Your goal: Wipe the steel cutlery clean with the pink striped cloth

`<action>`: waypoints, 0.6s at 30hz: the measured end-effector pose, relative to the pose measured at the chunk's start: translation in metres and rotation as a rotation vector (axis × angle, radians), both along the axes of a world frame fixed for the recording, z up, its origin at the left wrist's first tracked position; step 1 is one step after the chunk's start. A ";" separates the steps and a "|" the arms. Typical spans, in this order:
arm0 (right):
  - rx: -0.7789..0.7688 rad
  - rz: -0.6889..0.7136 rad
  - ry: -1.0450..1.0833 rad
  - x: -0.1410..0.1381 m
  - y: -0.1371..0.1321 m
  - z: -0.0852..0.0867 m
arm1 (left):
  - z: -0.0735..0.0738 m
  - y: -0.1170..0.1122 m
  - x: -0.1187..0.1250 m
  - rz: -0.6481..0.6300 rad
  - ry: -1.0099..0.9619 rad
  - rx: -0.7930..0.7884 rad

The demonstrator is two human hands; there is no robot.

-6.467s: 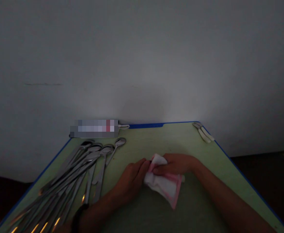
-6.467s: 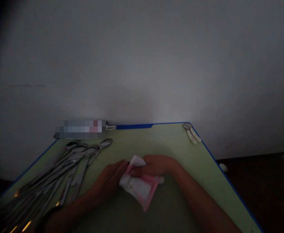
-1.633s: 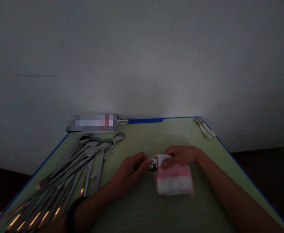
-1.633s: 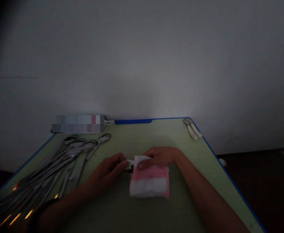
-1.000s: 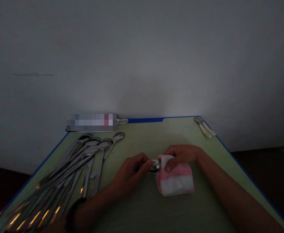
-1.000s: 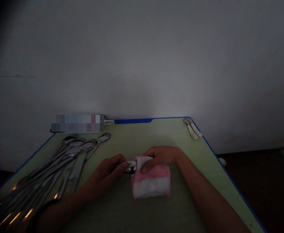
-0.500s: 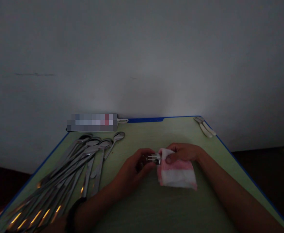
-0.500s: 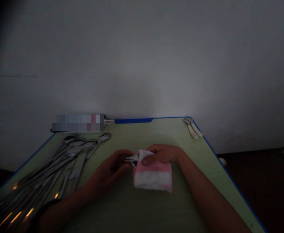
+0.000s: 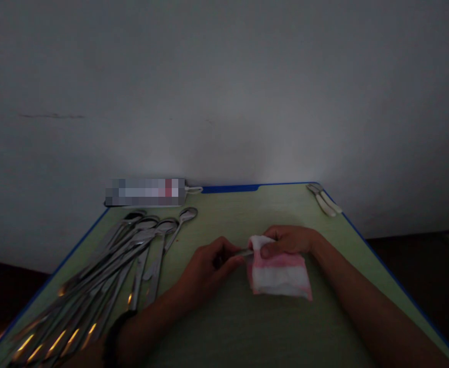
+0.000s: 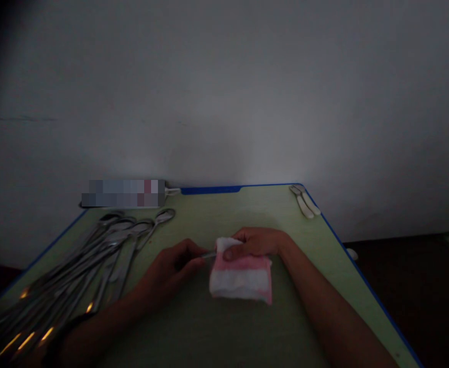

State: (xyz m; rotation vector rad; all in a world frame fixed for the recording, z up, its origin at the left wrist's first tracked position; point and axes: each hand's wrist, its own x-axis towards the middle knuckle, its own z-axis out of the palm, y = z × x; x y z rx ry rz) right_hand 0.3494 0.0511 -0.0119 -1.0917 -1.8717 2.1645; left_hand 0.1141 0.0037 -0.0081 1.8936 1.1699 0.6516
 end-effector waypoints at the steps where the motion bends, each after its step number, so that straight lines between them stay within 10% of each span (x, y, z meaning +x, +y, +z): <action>1: 0.005 0.006 -0.005 -0.001 0.000 0.001 | 0.001 0.000 0.000 -0.003 0.010 0.007; 18: 0.091 0.100 -0.147 -0.008 -0.002 0.011 | 0.006 -0.003 0.002 -0.263 0.315 0.194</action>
